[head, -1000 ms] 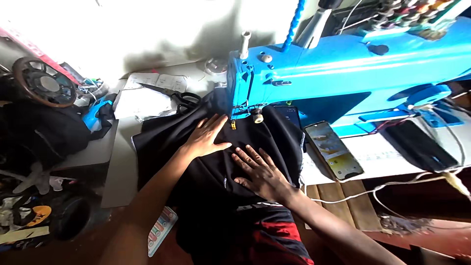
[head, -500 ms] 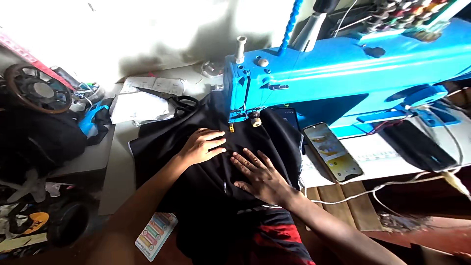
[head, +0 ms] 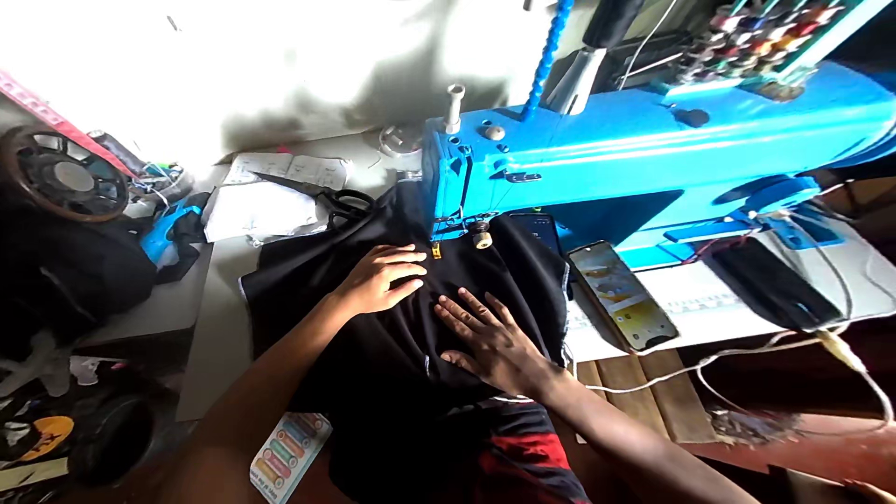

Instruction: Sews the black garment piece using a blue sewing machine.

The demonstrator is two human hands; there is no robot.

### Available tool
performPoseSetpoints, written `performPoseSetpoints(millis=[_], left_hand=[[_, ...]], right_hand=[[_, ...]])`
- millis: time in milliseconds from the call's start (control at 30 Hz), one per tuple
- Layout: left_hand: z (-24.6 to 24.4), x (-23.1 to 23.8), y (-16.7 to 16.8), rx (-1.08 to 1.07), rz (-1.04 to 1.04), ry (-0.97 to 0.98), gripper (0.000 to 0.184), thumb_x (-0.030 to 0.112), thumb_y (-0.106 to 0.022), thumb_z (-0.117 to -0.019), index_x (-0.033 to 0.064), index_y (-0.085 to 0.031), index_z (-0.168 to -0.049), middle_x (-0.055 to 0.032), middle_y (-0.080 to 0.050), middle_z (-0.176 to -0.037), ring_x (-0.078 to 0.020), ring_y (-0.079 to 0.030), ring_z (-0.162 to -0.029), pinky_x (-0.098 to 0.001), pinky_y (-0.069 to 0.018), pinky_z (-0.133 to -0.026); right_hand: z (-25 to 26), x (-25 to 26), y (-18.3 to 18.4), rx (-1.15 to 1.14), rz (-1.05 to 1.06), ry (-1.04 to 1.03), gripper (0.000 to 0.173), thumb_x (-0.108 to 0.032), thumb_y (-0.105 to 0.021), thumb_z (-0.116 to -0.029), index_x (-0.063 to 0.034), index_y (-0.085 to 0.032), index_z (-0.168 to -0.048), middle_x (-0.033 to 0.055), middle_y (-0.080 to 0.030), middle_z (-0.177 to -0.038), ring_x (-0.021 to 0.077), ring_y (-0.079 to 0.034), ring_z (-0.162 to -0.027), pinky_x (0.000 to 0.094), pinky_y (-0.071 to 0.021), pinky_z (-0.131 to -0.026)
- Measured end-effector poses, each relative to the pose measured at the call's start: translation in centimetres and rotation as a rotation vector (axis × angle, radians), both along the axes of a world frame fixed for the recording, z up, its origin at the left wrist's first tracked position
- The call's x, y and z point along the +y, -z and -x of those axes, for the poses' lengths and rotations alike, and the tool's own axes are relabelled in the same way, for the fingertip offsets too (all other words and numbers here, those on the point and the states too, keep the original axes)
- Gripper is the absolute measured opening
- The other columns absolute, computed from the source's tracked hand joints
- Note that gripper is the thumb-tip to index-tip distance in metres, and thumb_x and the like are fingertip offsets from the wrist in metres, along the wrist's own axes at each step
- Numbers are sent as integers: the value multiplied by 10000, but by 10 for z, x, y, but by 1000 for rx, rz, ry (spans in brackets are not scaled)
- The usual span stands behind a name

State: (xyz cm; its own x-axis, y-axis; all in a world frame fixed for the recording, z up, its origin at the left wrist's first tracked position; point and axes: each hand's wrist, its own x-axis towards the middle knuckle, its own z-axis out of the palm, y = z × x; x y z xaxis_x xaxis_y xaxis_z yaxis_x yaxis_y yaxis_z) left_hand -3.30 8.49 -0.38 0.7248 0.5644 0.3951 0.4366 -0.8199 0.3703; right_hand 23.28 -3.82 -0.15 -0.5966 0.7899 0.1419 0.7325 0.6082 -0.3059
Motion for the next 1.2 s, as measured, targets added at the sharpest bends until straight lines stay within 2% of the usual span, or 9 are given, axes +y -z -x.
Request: performPoseSetpoints(millis=[67, 167, 500, 867, 1000, 1067, 1133, 1200], left_hand=[[5, -4, 1, 35, 28, 17, 378, 335, -503, -1031, 115, -756, -1206, -64, -644, -1411, -231, -513, -1411, -450, -365, -1193], [8, -7, 2, 76, 46, 26, 420, 347, -484, -1024, 105, -723, -1270, -72, -605, -1462, -244, -471, -1447, -471, -334, -1208], [-2, -22, -1, 133, 47, -100, 445, 343, -454, -1033, 116, -674, -1347, -65, -559, -1513, -241, -449, -1465, -507, -318, -1213], [-19, -35, -1, 145, 93, -236, 445, 334, -456, -1040, 117, -650, -1377, -72, -517, -1550, -263, -410, -1490, -548, -294, -1216], [-28, -36, -4, 60, 110, -305, 372, 274, -487, -1035, 117, -711, -1288, -73, -584, -1484, -261, -486, -1434, -547, -351, -1176], [-26, -26, -8, 8, 119, -282, 300, 250, -544, -1019, 112, -768, -1164, -69, -655, -1388, -247, -569, -1345, -529, -425, -1115], [-22, -10, -12, -41, 117, -221, 247, 239, -604, -988, 101, -805, -1026, -69, -705, -1279, -249, -615, -1262, -525, -455, -1075], [-19, 10, -9, -109, 114, -160, 213, 229, -671, -950, 62, -800, -925, -95, -734, -1183, -281, -616, -1252, -532, -434, -1093]], right_hand=[[0, 0, 0, -8, -3, -7, 709, -625, -326, -1046, -153, -454, -1560, 24, -425, -1624, 333, -341, -1524, 664, -262, -1175], [-1, 2, 1, -5, -12, -15, 713, -629, -323, -1045, -152, -460, -1557, 27, -435, -1618, 333, -353, -1519, 667, -263, -1173], [-22, 18, -4, -57, 15, -73, 720, -651, -301, -1039, -192, -419, -1581, -4, -395, -1643, 322, -308, -1541, 723, -194, -1170], [-42, 41, -17, -174, 52, -168, 652, -589, -308, -1061, -226, -387, -1597, -3, -360, -1661, 362, -251, -1556, 767, -108, -1162], [-51, 52, -21, -165, 64, -220, 571, -472, -362, -1075, -218, -410, -1584, 15, -386, -1648, 375, -280, -1544, 769, -140, -1151], [-48, 52, -26, -167, 83, -215, 535, -376, -377, -1075, -206, -421, -1580, 22, -393, -1643, 381, -271, -1545, 762, -136, -1158], [-41, 46, -26, -122, 25, -180, 503, -292, -393, -1058, -155, -502, -1529, 51, -462, -1598, 392, -327, -1520, 748, -173, -1164], [-27, 38, -24, -83, -41, -96, 477, -327, -393, -1071, -102, -595, -1440, 88, -534, -1538, 397, -399, -1481, 726, -225, -1165]])
